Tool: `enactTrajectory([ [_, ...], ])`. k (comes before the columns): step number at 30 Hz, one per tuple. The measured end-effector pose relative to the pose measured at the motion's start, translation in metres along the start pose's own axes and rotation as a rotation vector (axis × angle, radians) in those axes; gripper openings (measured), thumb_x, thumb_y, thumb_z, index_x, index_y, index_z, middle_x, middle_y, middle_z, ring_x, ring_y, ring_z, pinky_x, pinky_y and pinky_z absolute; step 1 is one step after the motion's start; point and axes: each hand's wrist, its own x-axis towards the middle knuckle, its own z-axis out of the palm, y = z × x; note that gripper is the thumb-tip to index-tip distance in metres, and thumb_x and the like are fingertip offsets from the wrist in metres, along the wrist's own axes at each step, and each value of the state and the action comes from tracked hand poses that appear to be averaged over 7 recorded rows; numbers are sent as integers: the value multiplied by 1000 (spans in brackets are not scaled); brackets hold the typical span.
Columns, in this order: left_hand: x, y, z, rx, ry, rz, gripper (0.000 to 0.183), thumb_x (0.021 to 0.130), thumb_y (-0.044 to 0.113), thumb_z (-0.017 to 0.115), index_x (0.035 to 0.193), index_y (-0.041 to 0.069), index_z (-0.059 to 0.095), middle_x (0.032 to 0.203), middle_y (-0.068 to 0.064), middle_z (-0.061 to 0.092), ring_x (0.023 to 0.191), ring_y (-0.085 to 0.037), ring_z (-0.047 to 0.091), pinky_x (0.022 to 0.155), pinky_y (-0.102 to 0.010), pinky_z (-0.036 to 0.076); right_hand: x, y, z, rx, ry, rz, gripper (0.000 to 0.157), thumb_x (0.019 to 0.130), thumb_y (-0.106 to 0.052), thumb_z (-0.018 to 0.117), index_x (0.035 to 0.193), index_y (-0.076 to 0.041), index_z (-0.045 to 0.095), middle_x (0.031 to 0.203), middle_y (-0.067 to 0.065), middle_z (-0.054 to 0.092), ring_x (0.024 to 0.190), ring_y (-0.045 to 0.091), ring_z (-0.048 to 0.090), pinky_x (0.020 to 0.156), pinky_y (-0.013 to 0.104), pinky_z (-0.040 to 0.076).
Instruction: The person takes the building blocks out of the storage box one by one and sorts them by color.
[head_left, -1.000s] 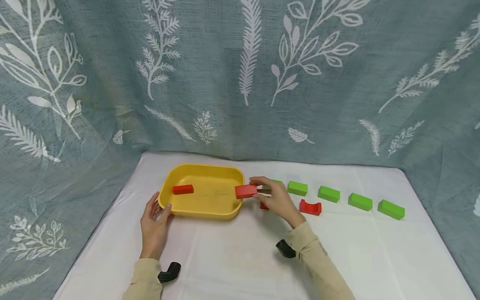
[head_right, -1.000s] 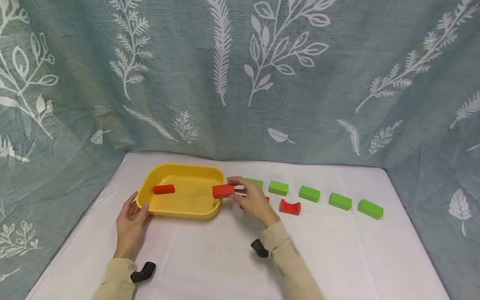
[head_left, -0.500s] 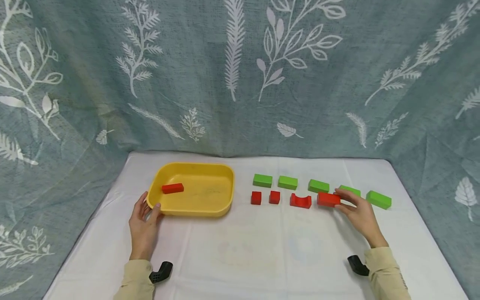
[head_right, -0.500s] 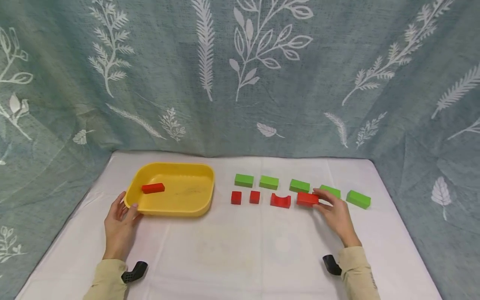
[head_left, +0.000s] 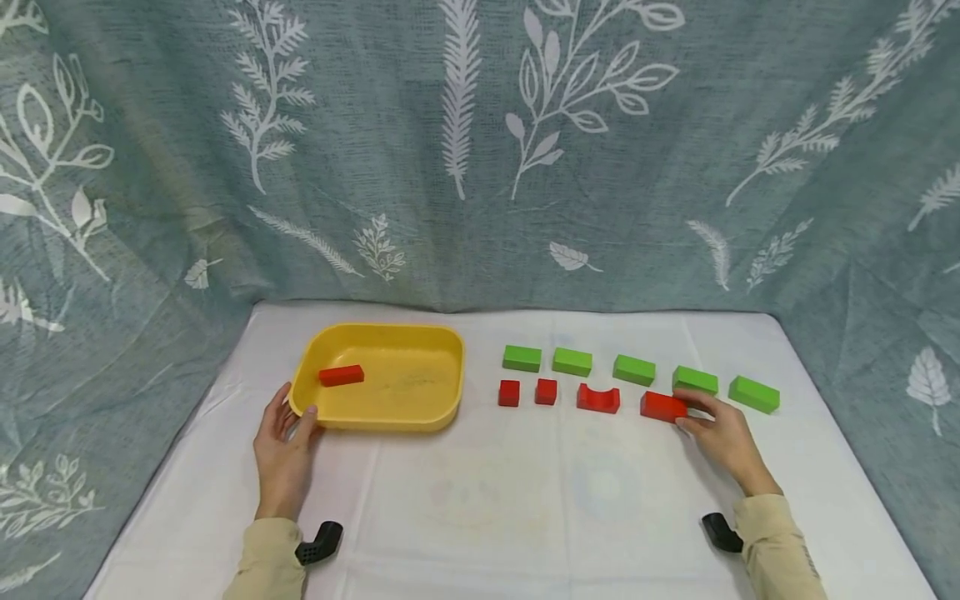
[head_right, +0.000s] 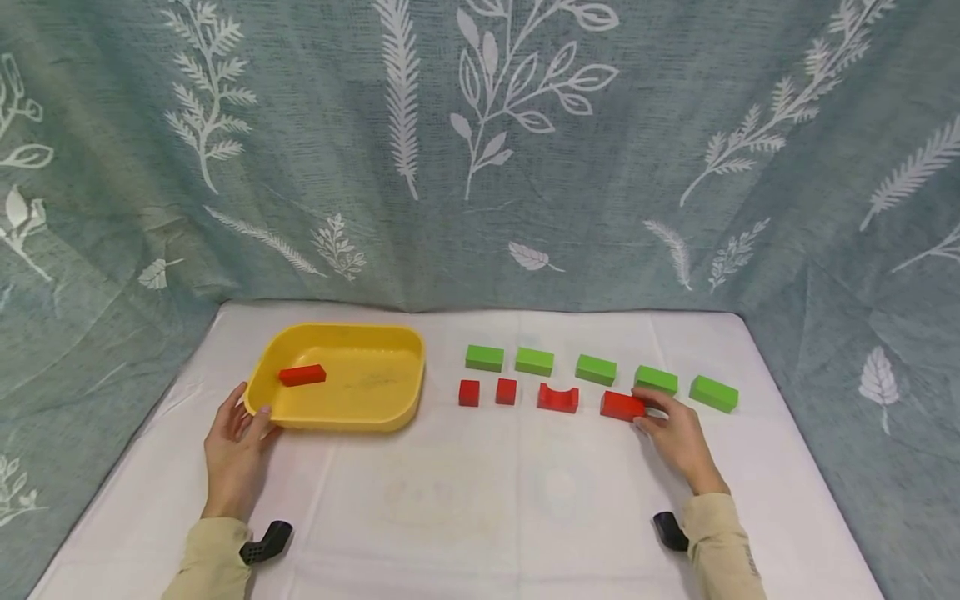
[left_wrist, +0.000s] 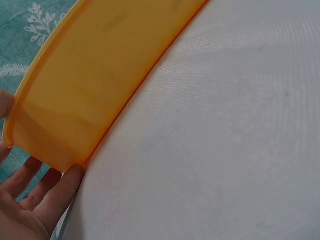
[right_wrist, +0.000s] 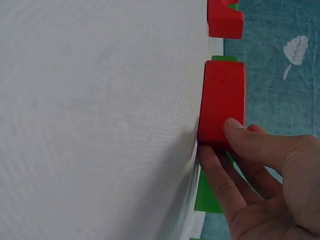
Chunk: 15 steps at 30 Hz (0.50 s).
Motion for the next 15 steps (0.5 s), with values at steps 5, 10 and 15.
enactTrajectory([
  [5, -1, 0, -4, 13, 15, 1, 57, 98, 21, 61, 151, 26, 39, 146, -12, 43, 118, -16, 45, 82, -8, 49, 3, -1, 1, -18, -12, -16, 47, 82, 10, 72, 127, 8, 59, 125, 28, 60, 113, 40, 58, 87, 37, 54],
  [10, 0, -1, -5, -17, 14, 3, 58, 97, 20, 62, 150, 24, 39, 145, -11, 43, 117, -15, 44, 82, -8, 49, 0, -9, -5, -63, 0, -23, 46, 83, 9, 70, 127, 7, 59, 126, 27, 59, 111, 43, 59, 83, 39, 56],
  [15, 1, 1, 0, -7, 0, 14, 59, 97, 21, 62, 151, 24, 38, 146, -10, 43, 118, -15, 44, 82, -7, 48, 1, -30, -8, -124, 40, -95, 42, 83, 10, 70, 124, 8, 61, 124, 27, 60, 108, 44, 59, 80, 50, 55],
])
